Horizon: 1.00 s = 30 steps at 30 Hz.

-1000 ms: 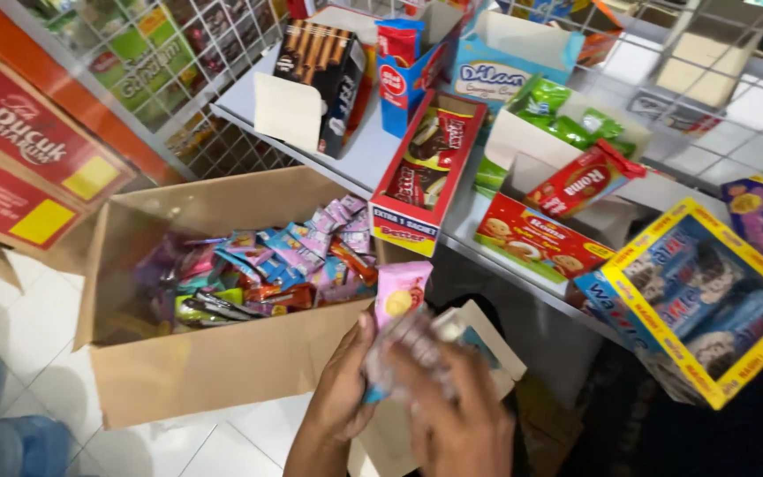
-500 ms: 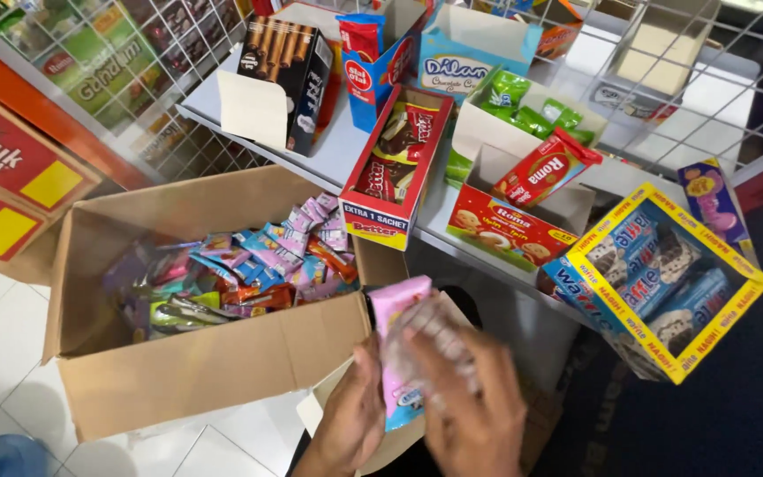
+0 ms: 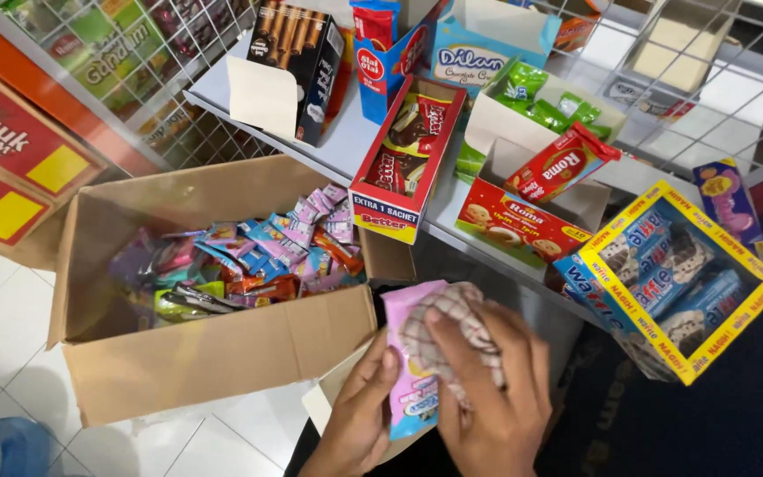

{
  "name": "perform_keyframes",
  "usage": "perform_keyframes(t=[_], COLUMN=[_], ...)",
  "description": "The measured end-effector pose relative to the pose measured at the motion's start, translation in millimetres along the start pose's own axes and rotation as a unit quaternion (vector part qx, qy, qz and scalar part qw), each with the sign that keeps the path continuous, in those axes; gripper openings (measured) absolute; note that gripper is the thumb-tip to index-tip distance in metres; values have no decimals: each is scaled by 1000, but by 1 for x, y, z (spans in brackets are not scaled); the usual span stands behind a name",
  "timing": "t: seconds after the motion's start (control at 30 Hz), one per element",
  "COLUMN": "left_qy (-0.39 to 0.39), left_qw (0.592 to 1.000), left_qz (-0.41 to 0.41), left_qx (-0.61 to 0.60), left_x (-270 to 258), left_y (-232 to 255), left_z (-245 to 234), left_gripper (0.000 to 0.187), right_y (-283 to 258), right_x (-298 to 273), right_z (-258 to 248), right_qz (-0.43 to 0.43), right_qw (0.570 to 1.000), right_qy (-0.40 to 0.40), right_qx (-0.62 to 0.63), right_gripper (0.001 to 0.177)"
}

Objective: The person sits on the floor and wipes small snack packages with a cloth. They pick up the packages from a cardboard box, clean them, and place them into a white paper bag.

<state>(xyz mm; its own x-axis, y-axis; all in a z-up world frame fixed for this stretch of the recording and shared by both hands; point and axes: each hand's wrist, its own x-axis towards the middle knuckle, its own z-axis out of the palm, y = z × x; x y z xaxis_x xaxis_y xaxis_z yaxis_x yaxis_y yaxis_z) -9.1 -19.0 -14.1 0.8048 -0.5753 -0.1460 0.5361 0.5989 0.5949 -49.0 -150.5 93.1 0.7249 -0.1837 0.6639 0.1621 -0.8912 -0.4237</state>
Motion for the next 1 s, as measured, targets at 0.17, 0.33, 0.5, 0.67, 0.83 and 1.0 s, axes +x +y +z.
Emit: perform_keyframes(t=[0.17,0.33,0.5,0.67,0.83,1.0], left_qy=[20,19,31,19,107,106], left_qw=[994,983,992,991,980,967], left_qz=[95,180,125,134,164,229], left_qx=[-43,12,-15,24,-37,-43], left_x=[4,9,6,2,4,0], left_y=[31,50,29,15,41,52], left_z=[10,10,0,-4,-4,-29], left_gripper=[66,68,64,61,56,56], right_y=[-15,-9,-13,-12,11,94], right_x=[-55,-117,-69,-38,-93,-129], right_z=[28,53,18,13,32,43], right_qz=[-2,-43,29,30,-6,444], right_qw=[998,994,994,997,989,635], right_qy=[-53,-95,-101,-64,-141,-319], right_qx=[23,23,16,14,52,546], right_gripper=[45,32,57,57,59,38])
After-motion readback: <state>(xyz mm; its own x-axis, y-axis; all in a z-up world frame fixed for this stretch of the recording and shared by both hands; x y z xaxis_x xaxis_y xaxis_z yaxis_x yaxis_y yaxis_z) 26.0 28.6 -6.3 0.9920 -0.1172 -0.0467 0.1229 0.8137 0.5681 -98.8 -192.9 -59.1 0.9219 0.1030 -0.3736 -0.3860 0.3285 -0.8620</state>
